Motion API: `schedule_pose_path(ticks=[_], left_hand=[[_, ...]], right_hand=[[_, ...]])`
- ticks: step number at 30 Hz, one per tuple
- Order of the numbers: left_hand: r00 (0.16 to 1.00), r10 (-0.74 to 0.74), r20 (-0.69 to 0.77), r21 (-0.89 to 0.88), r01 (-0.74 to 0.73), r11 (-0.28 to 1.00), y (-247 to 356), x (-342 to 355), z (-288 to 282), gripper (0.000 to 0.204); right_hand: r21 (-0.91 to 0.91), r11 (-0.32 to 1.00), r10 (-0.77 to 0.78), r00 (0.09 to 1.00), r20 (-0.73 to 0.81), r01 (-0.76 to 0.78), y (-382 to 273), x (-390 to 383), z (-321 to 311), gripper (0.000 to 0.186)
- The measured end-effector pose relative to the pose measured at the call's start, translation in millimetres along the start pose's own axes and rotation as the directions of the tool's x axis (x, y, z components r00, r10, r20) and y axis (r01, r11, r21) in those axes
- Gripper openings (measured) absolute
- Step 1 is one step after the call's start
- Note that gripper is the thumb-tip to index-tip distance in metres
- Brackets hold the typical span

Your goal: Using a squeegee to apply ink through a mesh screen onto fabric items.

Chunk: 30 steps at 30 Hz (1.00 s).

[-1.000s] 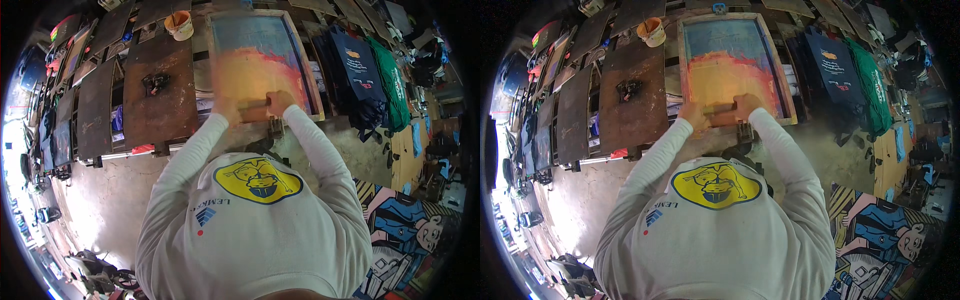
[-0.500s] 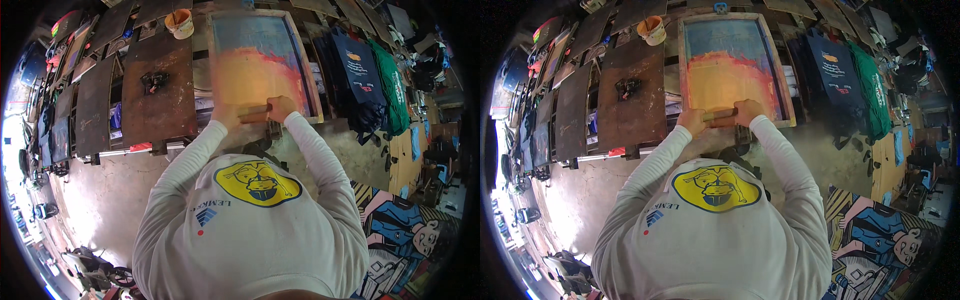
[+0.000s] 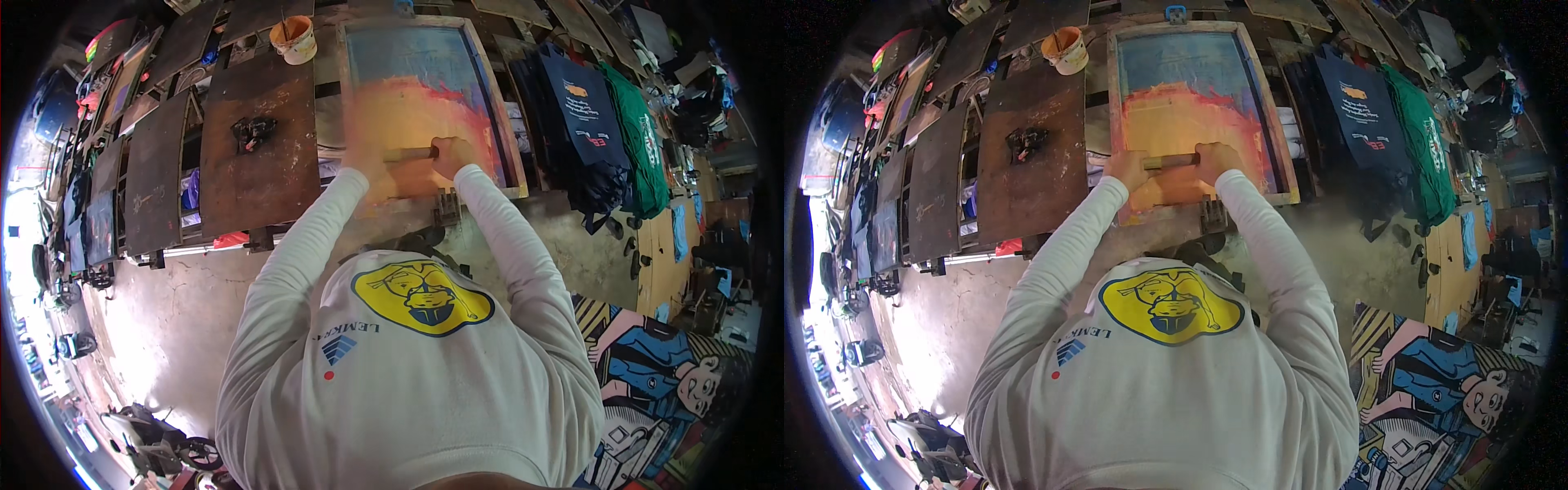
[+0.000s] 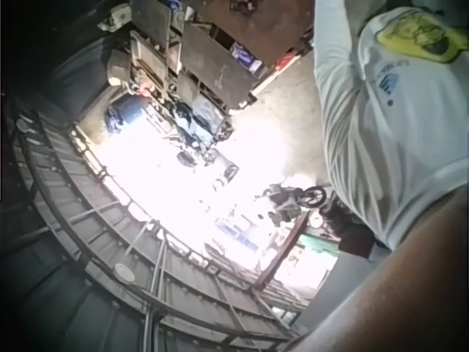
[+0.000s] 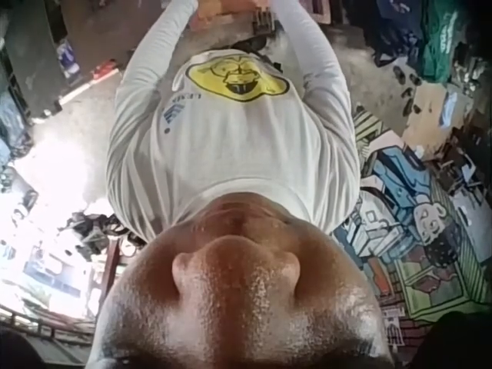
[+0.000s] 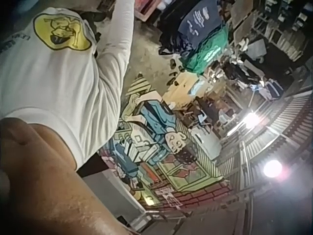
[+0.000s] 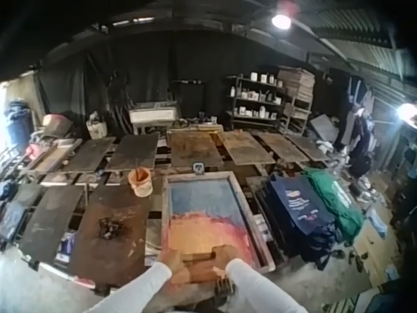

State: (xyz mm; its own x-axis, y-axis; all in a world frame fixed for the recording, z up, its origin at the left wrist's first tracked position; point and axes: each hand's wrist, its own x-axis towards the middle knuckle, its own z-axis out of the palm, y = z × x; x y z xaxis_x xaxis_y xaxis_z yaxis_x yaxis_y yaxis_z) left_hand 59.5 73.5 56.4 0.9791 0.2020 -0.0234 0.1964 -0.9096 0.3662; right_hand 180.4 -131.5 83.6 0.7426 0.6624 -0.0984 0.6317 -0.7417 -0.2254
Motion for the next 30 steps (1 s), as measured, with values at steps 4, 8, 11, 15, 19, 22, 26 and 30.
schedule_pose_path(ticks=[4, 8, 11, 15, 19, 22, 26, 30], left_hand=[[0.991, 0.001, -0.131, 0.007, 0.0, 1.0, -2.0, -25.2, 22.6, 0.025], [0.998, -0.042, -0.05, -0.078, 0.038, 0.996, 19.6, -62.4, 13.3, 0.026], [0.998, -0.06, 0.034, -0.091, 0.063, 0.994, 26.7, -77.2, 3.5, 0.03], [0.983, -0.097, 0.153, -0.063, 0.108, 0.992, 19.5, -58.0, -8.0, 0.031], [0.997, -0.02, 0.07, 0.021, 0.018, 1.0, 0.2, -0.5, -9.5, 0.03], [0.998, -0.044, -0.054, 0.025, 0.045, 0.999, -18.4, 30.9, -7.6, 0.031], [0.979, -0.152, -0.136, 0.015, 0.156, 0.988, -38.3, 52.4, -19.2, 0.037], [0.985, -0.14, -0.101, -0.015, 0.139, 0.99, -36.3, 65.1, -48.8, 0.043]], right_hand=[[0.065, 0.994, -0.083, 0.991, -0.11, 0.09, -0.1, -25.5, 11.1, 0.021], [0.102, 0.983, -0.139, 0.979, -0.148, 0.155, -0.1, -54.9, 19.7, 0.027], [0.131, 0.977, -0.15, 0.98, -0.128, 0.166, 3.1, -66.1, 26.3, 0.024], [0.137, 0.972, -0.178, 0.978, -0.111, 0.192, 6.6, -41.6, 21.6, 0.019], [-0.021, 0.995, -0.096, 0.993, -0.065, 0.094, 10.4, 13.7, 9.1, 0.014], [-0.047, 0.996, -0.085, 0.993, -0.077, 0.082, 4.5, 47.5, -4.7, 0.014], [-0.026, 0.997, -0.076, 0.997, -0.021, 0.075, -12.9, 70.6, -31.0, 0.018], [-0.003, 0.999, -0.037, 0.997, 0.062, 0.037, -19.3, 94.9, -34.4, 0.021]])
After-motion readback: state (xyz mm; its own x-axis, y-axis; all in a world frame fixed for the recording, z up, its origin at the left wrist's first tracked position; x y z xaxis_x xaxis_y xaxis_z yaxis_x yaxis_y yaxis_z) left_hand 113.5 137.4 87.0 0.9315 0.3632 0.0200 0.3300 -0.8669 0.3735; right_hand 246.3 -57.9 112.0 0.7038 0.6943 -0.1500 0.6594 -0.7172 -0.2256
